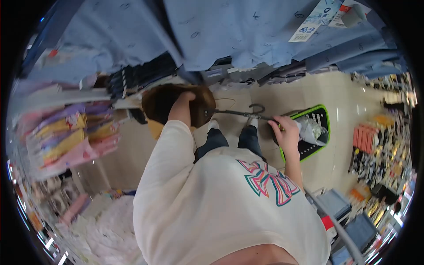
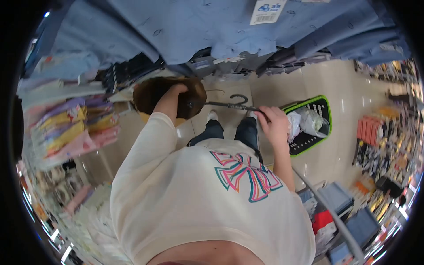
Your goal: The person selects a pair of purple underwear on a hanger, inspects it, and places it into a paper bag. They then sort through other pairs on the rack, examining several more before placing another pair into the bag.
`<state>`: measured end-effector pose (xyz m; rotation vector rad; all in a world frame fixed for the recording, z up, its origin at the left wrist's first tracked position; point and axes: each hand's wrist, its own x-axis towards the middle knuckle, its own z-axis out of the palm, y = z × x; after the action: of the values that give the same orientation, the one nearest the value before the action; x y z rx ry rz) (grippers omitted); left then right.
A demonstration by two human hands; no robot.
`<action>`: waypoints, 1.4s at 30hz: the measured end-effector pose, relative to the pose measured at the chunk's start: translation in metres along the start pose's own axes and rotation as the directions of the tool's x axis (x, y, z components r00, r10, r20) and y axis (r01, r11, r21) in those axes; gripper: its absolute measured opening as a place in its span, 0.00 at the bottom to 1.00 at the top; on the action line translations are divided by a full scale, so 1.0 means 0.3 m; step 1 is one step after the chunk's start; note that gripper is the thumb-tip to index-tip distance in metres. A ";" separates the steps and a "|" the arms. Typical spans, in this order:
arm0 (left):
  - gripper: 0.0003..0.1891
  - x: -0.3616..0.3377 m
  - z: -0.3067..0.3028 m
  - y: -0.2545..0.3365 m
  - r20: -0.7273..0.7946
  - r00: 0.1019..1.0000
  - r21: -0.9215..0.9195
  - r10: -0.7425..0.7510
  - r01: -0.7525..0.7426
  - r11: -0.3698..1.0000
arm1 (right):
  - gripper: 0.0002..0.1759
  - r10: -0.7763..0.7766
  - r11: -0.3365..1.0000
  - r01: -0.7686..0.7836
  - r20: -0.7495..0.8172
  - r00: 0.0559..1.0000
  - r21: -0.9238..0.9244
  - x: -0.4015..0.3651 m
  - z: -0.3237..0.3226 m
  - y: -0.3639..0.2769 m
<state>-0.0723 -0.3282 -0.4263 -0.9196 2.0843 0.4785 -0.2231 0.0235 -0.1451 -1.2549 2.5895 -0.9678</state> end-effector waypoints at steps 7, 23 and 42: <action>0.18 0.148 0.041 -0.072 0.016 0.998 0.041 -0.058 0.058 0.997 | 0.08 0.334 0.941 -0.337 -0.071 0.940 -0.029 -0.206 0.015 -0.025; 0.19 0.049 0.000 -0.156 0.134 0.986 0.176 0.099 -0.122 0.977 | 0.09 0.372 0.899 -0.308 -0.171 0.913 0.311 -0.116 0.090 -0.130; 0.12 -0.996 -0.427 -0.125 -0.742 0.646 -0.547 0.179 -0.737 0.397 | 0.10 0.288 0.542 -0.278 0.135 0.948 0.793 -0.148 0.029 -0.024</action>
<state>0.0163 -0.2962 -0.1129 -0.9896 2.7385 1.8835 -0.1861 0.0485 -0.1553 -0.5354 1.8016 -1.7633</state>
